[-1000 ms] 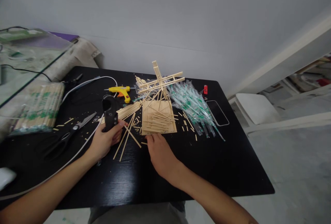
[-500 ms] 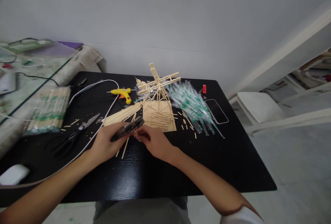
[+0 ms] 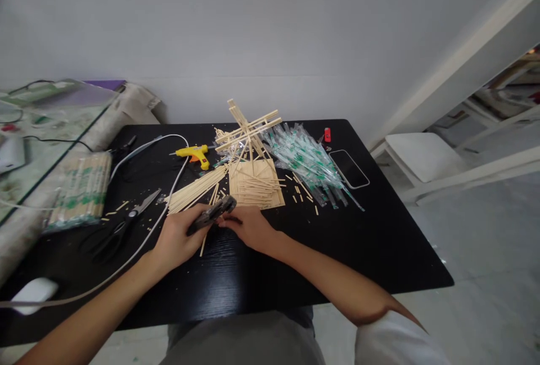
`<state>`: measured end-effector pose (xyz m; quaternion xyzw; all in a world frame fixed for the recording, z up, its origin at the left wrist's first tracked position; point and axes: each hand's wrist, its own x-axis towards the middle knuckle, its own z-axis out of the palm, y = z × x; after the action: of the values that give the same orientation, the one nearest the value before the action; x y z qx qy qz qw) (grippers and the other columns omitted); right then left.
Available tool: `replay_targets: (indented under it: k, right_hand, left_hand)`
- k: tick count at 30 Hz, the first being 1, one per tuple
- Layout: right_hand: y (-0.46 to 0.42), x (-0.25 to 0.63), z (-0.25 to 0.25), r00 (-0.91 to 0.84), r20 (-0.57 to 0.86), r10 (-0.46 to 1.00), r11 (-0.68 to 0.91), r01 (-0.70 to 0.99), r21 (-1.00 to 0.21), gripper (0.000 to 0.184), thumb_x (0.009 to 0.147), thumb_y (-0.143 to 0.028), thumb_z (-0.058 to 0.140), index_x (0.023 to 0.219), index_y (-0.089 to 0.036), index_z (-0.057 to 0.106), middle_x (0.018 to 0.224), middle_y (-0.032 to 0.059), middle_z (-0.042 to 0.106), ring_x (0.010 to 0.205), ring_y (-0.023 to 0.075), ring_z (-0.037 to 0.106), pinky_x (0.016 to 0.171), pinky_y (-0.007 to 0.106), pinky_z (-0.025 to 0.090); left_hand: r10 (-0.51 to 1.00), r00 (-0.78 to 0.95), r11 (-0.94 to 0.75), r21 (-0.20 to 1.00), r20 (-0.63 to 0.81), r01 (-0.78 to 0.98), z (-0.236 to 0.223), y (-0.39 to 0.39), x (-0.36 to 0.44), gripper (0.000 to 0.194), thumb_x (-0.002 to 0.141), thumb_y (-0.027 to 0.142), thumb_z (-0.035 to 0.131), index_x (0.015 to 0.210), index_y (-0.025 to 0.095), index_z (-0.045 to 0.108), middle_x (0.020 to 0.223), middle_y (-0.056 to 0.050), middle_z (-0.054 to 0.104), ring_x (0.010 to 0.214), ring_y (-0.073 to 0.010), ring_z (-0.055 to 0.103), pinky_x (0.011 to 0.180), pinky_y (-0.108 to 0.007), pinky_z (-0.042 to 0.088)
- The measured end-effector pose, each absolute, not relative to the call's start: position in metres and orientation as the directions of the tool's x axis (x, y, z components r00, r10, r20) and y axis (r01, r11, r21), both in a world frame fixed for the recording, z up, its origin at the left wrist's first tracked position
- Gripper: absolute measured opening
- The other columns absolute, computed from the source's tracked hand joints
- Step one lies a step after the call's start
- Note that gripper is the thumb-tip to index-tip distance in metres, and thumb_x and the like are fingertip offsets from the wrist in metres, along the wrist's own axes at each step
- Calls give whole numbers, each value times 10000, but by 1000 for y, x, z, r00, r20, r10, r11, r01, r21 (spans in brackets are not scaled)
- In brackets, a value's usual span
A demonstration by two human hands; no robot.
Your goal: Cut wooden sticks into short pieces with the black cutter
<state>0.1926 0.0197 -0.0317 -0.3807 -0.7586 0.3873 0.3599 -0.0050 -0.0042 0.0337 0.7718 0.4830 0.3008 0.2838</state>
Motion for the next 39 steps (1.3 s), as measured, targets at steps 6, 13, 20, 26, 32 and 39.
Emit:
replay_targets:
  k: [6,13,20,26,32,39]
  right_hand:
    - [17,193,-30,-446,209,870,373,320,-871,98,910,-174,666,878,-216,748,857,12,775,791,196,697,771,309,540]
    - [13,194,-20,-414,217,884,350,279,-894,176,902,-132,604,750,-195,666,773,6,718,720,172,641,684,277,507]
    - [15,197,-17,-460,242,854,400,285,-871,182,898,-105,607,751,-188,675,762,4,710,717,171,632,714,281,506]
    - [18,196,-24,-471,252,845,414,279,-866,91,917,-181,680,858,-199,747,819,9,750,740,180,668,735,285,525]
    - [18,196,-27,-483,260,836,426,274,-862,81,916,-220,709,864,-210,770,812,8,760,747,181,691,741,276,521]
    - [16,200,-22,-490,278,826,460,301,-835,143,916,-115,629,829,-176,724,777,28,739,736,185,680,728,277,503]
  left_hand:
    - [914,348,-386,709,208,591,29,-7,-8,257,805,161,565,1001,206,725,920,-63,799,808,-215,746,789,-282,570]
    - [878,408,-461,674,251,577,27,-5,-14,319,782,134,544,1035,207,723,945,-69,800,840,-227,759,781,-294,575]
    - [888,413,-429,685,201,589,30,-6,-14,293,790,164,543,1010,205,733,927,-72,798,847,-228,755,789,-294,578]
    - [890,392,-433,699,232,569,29,-6,-13,289,787,153,551,1002,207,736,918,-63,801,788,-214,747,764,-285,570]
    - [887,381,-446,696,260,563,24,-6,-15,284,824,142,541,1023,188,739,916,-76,798,799,-208,752,779,-277,572]
    - [798,476,-597,593,369,540,21,-6,-18,401,761,51,505,1084,174,709,952,-78,801,831,-204,765,775,-267,583]
